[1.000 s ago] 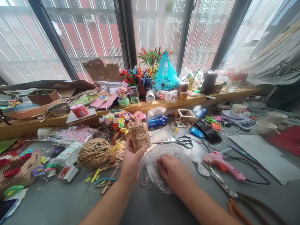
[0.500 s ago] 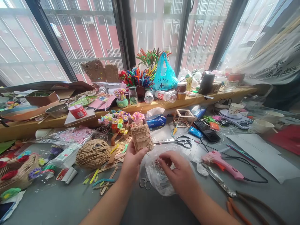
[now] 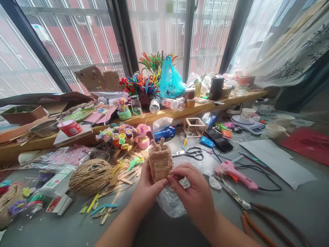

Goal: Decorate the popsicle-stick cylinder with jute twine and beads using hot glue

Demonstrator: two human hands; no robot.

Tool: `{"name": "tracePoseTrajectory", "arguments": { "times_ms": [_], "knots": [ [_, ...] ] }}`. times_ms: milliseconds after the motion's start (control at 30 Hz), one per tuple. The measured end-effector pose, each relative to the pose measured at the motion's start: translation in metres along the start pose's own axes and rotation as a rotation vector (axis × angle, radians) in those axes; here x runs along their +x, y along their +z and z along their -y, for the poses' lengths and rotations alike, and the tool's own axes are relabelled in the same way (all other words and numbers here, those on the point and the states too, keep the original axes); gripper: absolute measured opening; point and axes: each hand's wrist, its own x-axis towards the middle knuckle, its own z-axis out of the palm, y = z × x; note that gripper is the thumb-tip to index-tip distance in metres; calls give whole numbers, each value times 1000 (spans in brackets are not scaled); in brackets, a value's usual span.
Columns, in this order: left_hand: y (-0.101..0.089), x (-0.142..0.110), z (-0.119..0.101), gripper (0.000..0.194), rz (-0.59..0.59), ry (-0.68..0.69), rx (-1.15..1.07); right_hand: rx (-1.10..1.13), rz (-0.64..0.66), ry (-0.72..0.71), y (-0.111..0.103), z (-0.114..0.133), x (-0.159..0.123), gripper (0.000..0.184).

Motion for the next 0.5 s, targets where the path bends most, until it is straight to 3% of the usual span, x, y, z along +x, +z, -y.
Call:
{"name": "tracePoseTrajectory", "arguments": {
  "times_ms": [367,500],
  "knots": [
    [3,-4,5,88,39,15,83,10,-61,-5,5,-9,-1,13],
    [5,-4,4,84,11,8,78,-4,-60,18,5,-9,-2,11]
  ]
}}
